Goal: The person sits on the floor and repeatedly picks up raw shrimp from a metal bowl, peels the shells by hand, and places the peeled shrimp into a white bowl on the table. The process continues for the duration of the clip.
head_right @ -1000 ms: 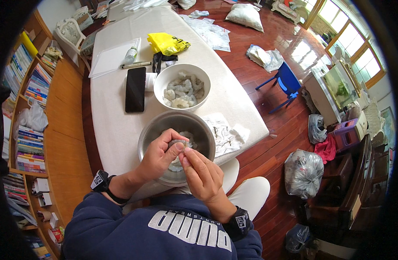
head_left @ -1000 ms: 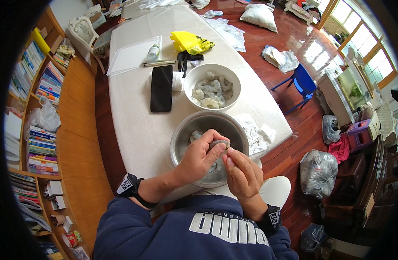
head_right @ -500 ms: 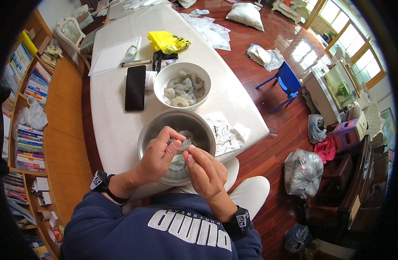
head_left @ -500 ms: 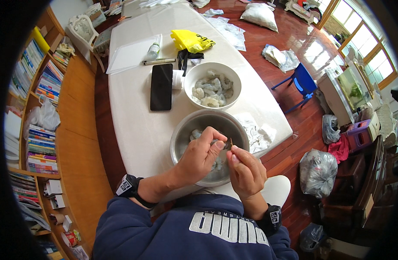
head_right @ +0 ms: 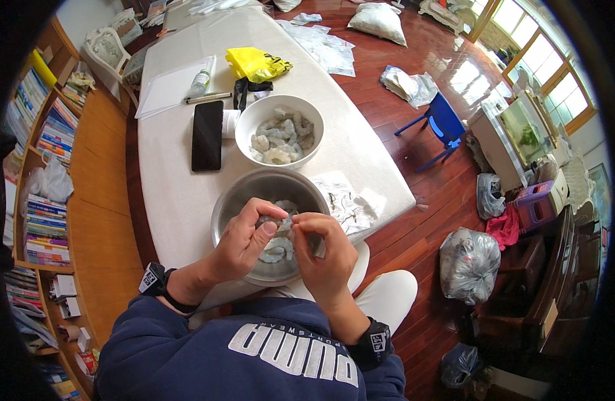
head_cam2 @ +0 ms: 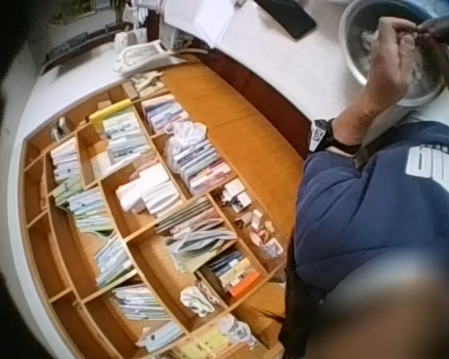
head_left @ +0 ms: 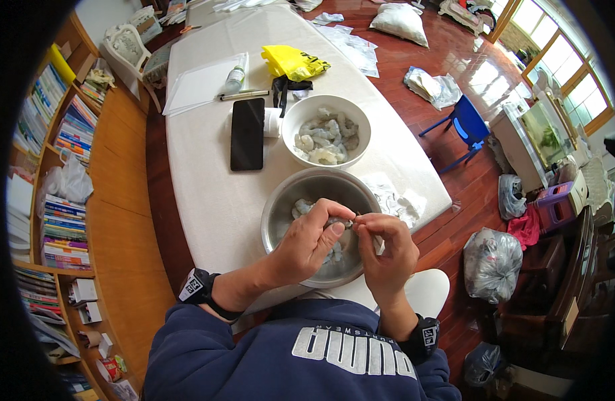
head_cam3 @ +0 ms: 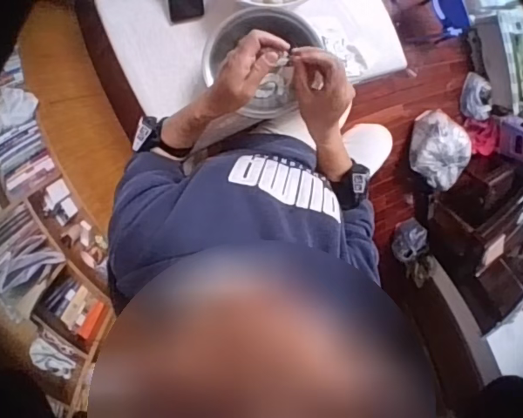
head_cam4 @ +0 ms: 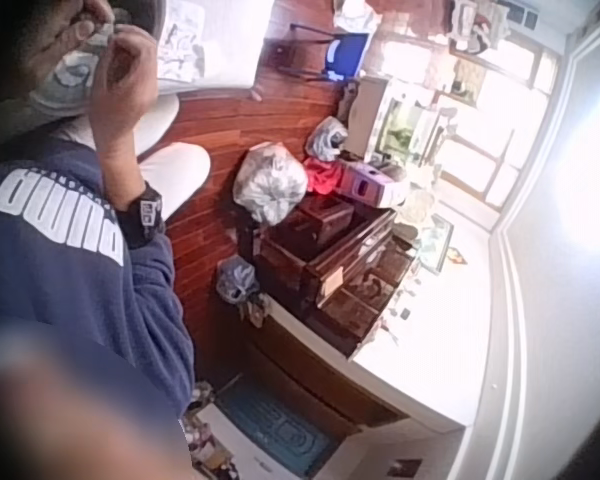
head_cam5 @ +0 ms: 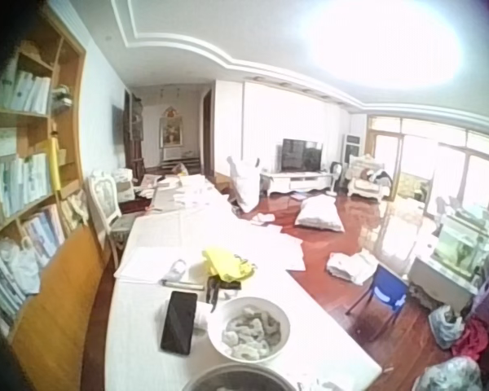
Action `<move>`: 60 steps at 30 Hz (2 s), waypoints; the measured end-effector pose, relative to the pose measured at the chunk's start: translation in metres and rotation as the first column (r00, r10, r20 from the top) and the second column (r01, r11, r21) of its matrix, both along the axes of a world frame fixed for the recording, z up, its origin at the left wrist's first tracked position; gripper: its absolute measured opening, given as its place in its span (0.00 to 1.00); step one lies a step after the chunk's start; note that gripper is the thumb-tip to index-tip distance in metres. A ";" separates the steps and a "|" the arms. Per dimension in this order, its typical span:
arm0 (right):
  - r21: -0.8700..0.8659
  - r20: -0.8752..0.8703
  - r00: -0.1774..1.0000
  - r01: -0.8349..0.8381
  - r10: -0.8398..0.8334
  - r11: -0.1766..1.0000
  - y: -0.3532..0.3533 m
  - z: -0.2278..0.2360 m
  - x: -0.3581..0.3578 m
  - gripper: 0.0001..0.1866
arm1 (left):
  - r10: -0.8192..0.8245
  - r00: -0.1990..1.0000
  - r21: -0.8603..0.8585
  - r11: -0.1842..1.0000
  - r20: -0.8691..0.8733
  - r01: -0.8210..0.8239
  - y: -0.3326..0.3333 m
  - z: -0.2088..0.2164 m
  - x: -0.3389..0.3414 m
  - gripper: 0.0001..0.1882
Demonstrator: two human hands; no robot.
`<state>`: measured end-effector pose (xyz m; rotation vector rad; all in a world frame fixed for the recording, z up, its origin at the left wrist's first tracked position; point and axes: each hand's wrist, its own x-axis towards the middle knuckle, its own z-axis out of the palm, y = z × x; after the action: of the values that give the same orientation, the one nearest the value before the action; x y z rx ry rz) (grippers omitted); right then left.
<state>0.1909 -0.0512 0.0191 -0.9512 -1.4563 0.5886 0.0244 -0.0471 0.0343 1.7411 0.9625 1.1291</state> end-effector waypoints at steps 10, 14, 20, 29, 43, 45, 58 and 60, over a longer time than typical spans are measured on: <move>-0.287 -0.320 0.903 -0.381 0.287 0.879 0.004 0.006 0.014 0.13 | -0.128 0.989 0.033 0.991 -0.072 0.131 0.003 -0.003 -0.003 0.10; -0.333 -0.284 0.914 -0.376 0.289 0.865 0.004 0.005 0.018 0.08 | -0.153 0.983 0.057 0.985 -0.104 0.160 0.004 -0.002 -0.004 0.11; -0.219 0.008 0.978 -0.203 0.209 0.954 0.001 0.010 0.018 0.06 | -0.168 0.978 0.053 0.983 -0.124 0.176 0.005 -0.003 -0.005 0.14; -0.022 0.190 0.981 -0.030 0.034 0.999 0.000 0.014 0.014 0.09 | -0.159 0.981 0.037 0.986 -0.110 0.164 0.003 -0.005 -0.005 0.16; 0.050 0.246 0.961 0.121 -0.129 0.991 0.004 0.010 0.020 0.09 | -0.128 0.990 0.021 0.991 -0.054 0.129 0.002 -0.006 -0.006 0.16; 0.074 0.265 0.952 0.140 -0.155 0.987 0.004 0.010 0.022 0.09 | -0.125 0.991 0.017 0.992 -0.056 0.126 0.002 -0.005 -0.006 0.15; 0.117 0.272 0.924 0.245 -0.268 0.962 0.010 0.009 0.041 0.09 | -0.066 0.997 0.057 0.996 -0.040 0.068 0.006 -0.002 -0.009 0.11; 0.126 0.293 0.914 0.255 -0.282 0.959 0.013 0.009 0.047 0.09 | -0.074 0.994 0.068 0.994 -0.079 0.080 0.008 -0.002 -0.009 0.10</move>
<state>0.2375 -0.0383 0.0278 -1.1912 -1.5750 0.1767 0.0156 -0.0391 0.0323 1.8745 0.9021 1.0658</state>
